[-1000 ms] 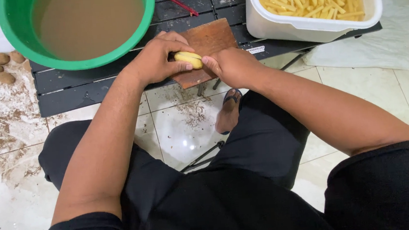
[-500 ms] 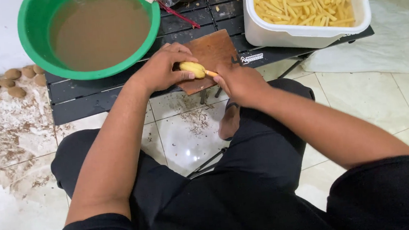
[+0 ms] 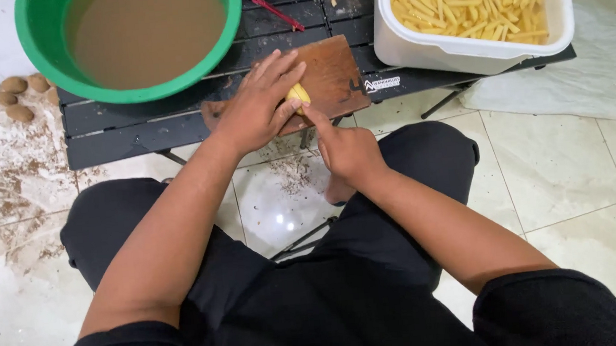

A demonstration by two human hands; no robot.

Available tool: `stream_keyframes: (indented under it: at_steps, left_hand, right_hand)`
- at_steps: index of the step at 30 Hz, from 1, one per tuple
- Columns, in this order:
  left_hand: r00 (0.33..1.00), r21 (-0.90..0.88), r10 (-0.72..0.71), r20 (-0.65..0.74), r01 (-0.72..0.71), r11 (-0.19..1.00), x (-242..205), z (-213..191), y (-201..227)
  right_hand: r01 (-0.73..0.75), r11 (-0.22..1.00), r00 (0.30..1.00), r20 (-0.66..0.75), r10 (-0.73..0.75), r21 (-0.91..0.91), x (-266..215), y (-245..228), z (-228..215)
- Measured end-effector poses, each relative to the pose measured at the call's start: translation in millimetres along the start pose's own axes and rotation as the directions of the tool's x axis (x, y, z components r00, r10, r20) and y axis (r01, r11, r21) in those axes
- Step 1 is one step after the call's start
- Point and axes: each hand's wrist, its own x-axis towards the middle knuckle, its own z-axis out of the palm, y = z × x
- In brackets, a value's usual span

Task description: A person is peeling raw potatoes with a knife and then slicing them into thin strips on a wooden cutting board, likely for making fries.

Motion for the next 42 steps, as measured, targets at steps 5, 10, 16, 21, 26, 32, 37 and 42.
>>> stream_keyframes:
  at_steps: [5, 10, 16, 21, 26, 32, 37, 42]
  left_hand:
    - [0.999, 0.014, -0.042, 0.031, 0.041, 0.999, 2.1, 2.1, 14.4]
    - [0.998, 0.014, -0.061, 0.023, 0.061, 0.998, -0.8, -0.1, 17.3]
    - [0.997, 0.004, -0.072, 0.01, 0.072, 0.997, -0.2, -4.8, 25.6]
    - [0.995, -0.017, -0.095, 0.007, 0.095, 0.995, 0.4, -4.9, 24.3]
    - [0.997, -0.047, -0.069, -0.031, 0.068, 0.997, 4.9, 1.0, 12.9]
    - [0.997, -0.039, -0.073, -0.012, 0.073, 0.997, 4.1, -3.6, 24.3]
    - [0.997, -0.061, -0.066, -0.041, 0.063, 0.996, 0.8, -4.7, 24.6]
    - [0.981, -0.049, -0.002, -0.193, -0.008, 0.999, -4.3, 12.1, -1.1]
  right_hand:
    - [-0.006, 0.997, 0.997, 0.072, 0.0, 0.079, 3.1, -0.3, -4.9]
    - [-0.006, 0.998, 0.998, 0.067, 0.001, 0.066, 2.8, -5.6, -2.2]
    - [-0.083, 0.99, 0.979, 0.192, 0.061, 0.112, 2.8, -8.3, -17.4]
    - [-0.052, 0.998, 0.999, 0.0, 0.052, 0.037, -8.4, -10.0, -17.7]
    - [-0.012, 0.994, 1.0, -0.014, 0.011, -0.105, -11.2, 6.4, 23.0]
    - [0.069, 0.96, 0.997, -0.001, -0.072, -0.271, -8.1, 5.7, 22.6]
    - [0.052, 0.956, 0.997, -0.035, -0.064, -0.29, -4.5, -1.7, 15.7]
    - [0.092, 0.989, 0.994, -0.05, -0.098, -0.118, 1.9, -10.8, -13.5]
